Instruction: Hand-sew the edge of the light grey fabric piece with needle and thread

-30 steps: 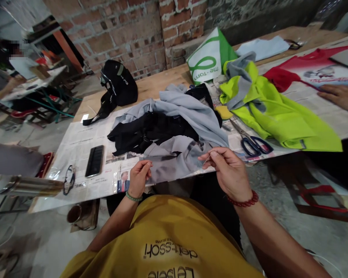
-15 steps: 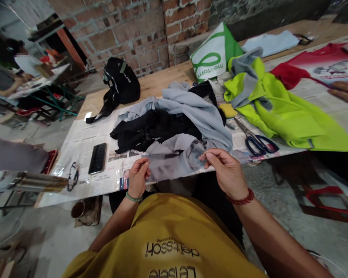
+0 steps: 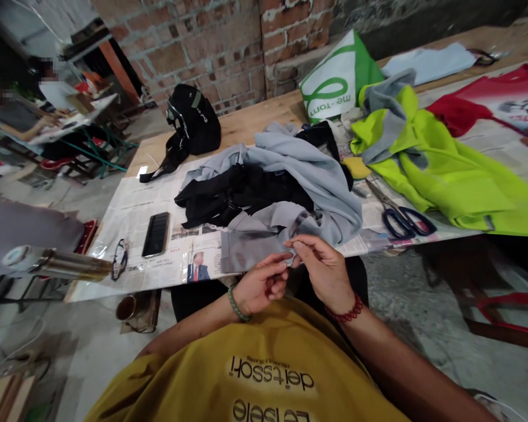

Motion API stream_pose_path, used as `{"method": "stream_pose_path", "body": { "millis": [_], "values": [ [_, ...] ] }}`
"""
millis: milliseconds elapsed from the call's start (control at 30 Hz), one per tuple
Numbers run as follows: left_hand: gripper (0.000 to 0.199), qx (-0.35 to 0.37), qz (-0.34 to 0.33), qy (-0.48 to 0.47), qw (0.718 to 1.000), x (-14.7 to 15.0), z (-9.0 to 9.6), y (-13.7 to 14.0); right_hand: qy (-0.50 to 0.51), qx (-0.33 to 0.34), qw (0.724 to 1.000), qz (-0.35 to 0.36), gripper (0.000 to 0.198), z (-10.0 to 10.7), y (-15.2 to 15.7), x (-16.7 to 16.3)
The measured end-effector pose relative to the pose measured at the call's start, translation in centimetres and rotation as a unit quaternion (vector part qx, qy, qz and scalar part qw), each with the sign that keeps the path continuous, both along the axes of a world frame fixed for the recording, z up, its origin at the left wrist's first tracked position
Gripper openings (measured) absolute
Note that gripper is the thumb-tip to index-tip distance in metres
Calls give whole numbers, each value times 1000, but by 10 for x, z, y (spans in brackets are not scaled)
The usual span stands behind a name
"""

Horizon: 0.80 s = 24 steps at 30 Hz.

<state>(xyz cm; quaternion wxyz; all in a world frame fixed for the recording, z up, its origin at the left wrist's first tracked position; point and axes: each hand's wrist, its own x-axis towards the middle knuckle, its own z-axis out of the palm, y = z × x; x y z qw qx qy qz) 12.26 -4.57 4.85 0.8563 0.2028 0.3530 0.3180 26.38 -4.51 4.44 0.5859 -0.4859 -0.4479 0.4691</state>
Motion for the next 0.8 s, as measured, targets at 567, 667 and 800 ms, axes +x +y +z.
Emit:
{"method": "stream_pose_path", "body": {
  "millis": [567, 667, 800],
  "values": [
    [39, 5, -30, 46, 998, -5, -7, -2, 58, 13, 997, -48, 9, 11, 9, 1],
    [38, 26, -51, 96, 994, -13, -11, -5, 111, 37, 990, -77, 14, 23, 21, 18],
    [37, 81, -63, 183, 978, -28, -15, -9, 139, 55, 983, -108, 22, 39, 35, 47]
  ]
}}
